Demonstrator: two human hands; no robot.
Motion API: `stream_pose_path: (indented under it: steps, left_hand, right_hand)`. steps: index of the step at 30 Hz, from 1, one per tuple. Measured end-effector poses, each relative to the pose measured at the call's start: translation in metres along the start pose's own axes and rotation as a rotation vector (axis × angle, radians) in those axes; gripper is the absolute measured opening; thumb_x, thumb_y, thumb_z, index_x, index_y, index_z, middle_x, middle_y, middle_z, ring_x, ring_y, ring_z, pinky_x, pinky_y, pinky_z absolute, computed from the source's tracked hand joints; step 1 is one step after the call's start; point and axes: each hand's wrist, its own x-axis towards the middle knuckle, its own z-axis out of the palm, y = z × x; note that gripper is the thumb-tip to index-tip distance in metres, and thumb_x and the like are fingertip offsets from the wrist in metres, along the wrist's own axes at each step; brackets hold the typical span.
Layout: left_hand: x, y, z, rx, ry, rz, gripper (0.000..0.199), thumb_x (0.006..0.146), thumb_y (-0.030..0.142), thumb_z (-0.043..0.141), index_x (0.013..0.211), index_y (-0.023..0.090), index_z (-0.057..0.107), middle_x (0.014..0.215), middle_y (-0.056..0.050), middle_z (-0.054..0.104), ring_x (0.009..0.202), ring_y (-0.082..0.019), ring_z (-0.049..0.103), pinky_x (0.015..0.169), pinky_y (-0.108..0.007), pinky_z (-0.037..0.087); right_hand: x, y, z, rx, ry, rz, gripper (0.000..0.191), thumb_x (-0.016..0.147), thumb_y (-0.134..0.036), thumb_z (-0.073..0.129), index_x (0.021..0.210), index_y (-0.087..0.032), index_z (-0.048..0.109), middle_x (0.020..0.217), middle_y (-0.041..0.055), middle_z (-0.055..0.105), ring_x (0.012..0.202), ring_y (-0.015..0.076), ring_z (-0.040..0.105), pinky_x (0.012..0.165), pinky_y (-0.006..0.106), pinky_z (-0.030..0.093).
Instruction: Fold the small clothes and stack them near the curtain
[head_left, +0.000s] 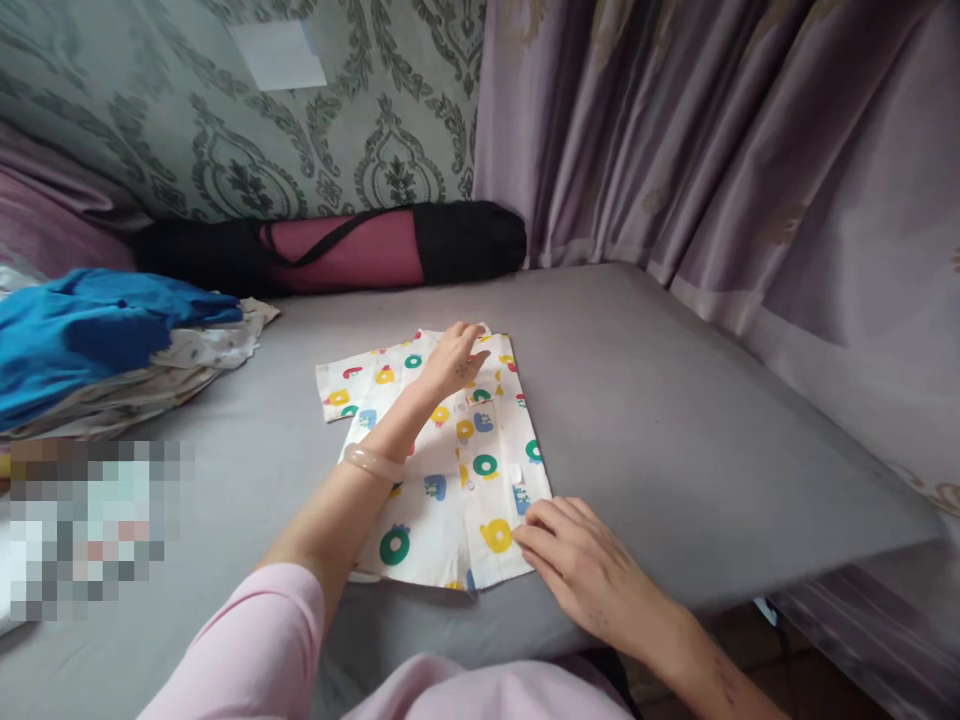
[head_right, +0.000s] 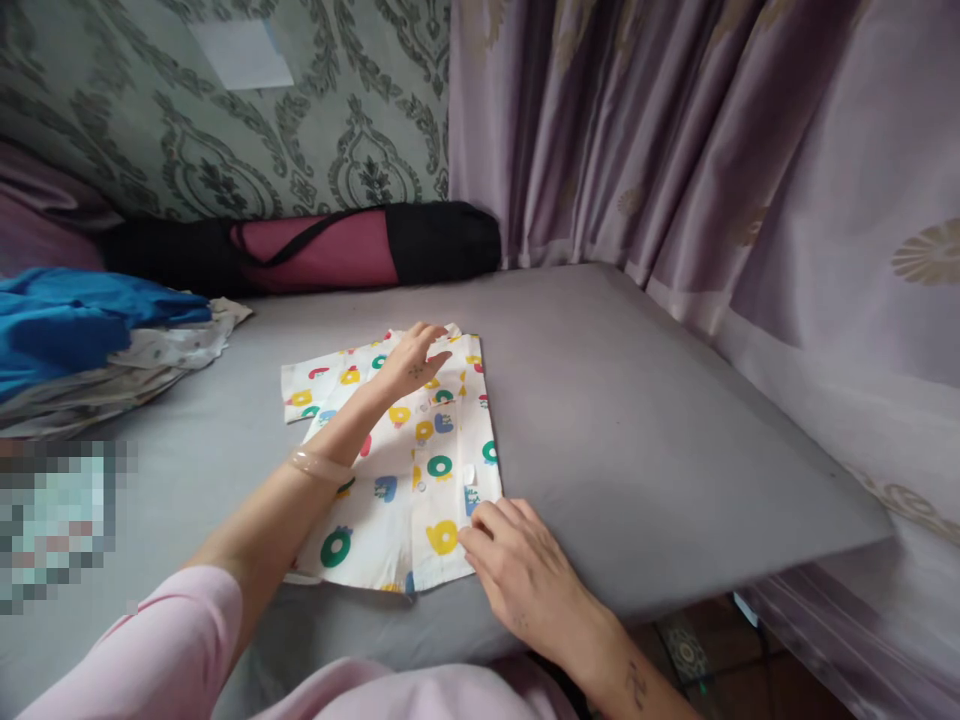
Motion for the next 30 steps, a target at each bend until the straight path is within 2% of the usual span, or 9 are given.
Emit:
stream_pose_path:
  steps: [3,6,9,11,13,16,19,25,30]
  left_hand:
    - [-0.023,0.028,-0.016,-0.079,-0.239,0.173,0.030,0.092,0.032,0.052,0.117,0.015,0.054,0.116,-0.015,0.057,0.110,-0.027,0.056,0.095,-0.041,0.045]
    - [-0.061,0.065,-0.030,-0.153,-0.460,0.245,0.033,0.094,0.037,0.050,0.120,0.018,0.054,0.119,-0.014,0.058,0.114,-0.026,0.055,0.097,-0.039,0.045]
    - [-0.100,0.095,-0.039,-0.173,-0.563,0.288,0.034,0.095,0.032,0.047,0.126,0.019,0.051,0.128,-0.016,0.054,0.121,-0.027,0.052,0.100,-0.040,0.044]
    - [-0.118,0.107,-0.041,-0.153,-0.579,0.290,0.037,0.095,0.031,0.048,0.130,0.018,0.050,0.135,-0.016,0.050,0.130,-0.029,0.045,0.107,-0.043,0.039]
    - [-0.129,0.114,-0.040,-0.105,-0.576,0.258,0.038,0.095,0.029,0.047,0.132,0.019,0.049,0.141,-0.016,0.046,0.136,-0.030,0.039,0.111,-0.046,0.035]
    - [-0.137,0.117,-0.037,-0.045,-0.574,0.219,0.039,0.095,0.026,0.044,0.134,0.022,0.049,0.150,-0.015,0.038,0.142,-0.032,0.029,0.114,-0.050,0.030]
    - [-0.143,0.116,-0.032,-0.036,-0.614,0.262,0.047,0.092,0.019,0.046,0.139,0.026,0.045,0.155,-0.011,0.031,0.145,-0.031,0.020,0.116,-0.052,0.025]
    - [-0.155,0.114,-0.024,-0.079,-0.621,0.333,0.055,0.092,0.019,0.045,0.144,0.033,0.037,0.157,-0.003,0.028,0.147,-0.027,0.017,0.119,-0.053,0.013]
    - [-0.156,0.115,-0.027,-0.088,-0.626,0.339,0.059,0.090,0.021,0.050,0.145,0.037,0.035,0.158,-0.002,0.025,0.147,-0.029,0.017,0.117,-0.056,0.014]
  right_hand:
    - [-0.003,0.001,-0.012,0.067,-0.061,-0.064,0.016,0.094,-0.016,0.050,0.092,-0.022,0.065,0.093,0.0019,0.065,0.090,0.0164,0.058,0.085,0.032,0.043]
    - [0.003,0.010,-0.028,0.226,-0.139,-0.100,0.018,0.094,-0.020,0.051,0.092,-0.025,0.068,0.086,-0.0021,0.069,0.084,0.0136,0.063,0.082,0.027,0.046]
    - [0.030,0.033,-0.035,0.333,-0.054,-0.033,0.026,0.096,-0.023,0.044,0.096,-0.026,0.070,0.091,-0.0024,0.072,0.084,0.0134,0.065,0.078,0.024,0.049]
    - [0.059,0.054,-0.032,0.275,0.115,0.023,0.032,0.097,-0.024,0.038,0.106,-0.025,0.068,0.106,0.0013,0.071,0.099,0.0164,0.065,0.090,0.029,0.049]
    - [0.092,0.076,-0.024,0.138,0.219,0.064,0.039,0.097,-0.023,0.032,0.119,-0.021,0.064,0.122,0.0060,0.066,0.116,0.0185,0.058,0.101,0.033,0.043]
    - [0.138,0.100,-0.007,-0.070,0.165,0.089,0.046,0.097,-0.022,0.026,0.133,-0.014,0.054,0.141,0.0105,0.052,0.134,0.0201,0.043,0.112,0.035,0.031]
    - [0.168,0.110,0.007,-0.200,0.081,0.155,0.051,0.099,-0.027,0.025,0.142,-0.006,0.042,0.152,0.0155,0.037,0.142,0.0234,0.029,0.117,0.039,0.021]
    - [0.201,0.117,0.014,-0.251,0.045,0.270,0.062,0.098,-0.037,0.021,0.149,0.000,0.028,0.157,0.0161,0.023,0.146,0.0249,0.018,0.118,0.041,0.010]
    - [0.227,0.127,0.010,-0.279,0.032,0.354,0.066,0.097,-0.038,0.021,0.151,0.000,0.021,0.159,0.0163,0.018,0.146,0.0263,0.015,0.118,0.043,0.009]
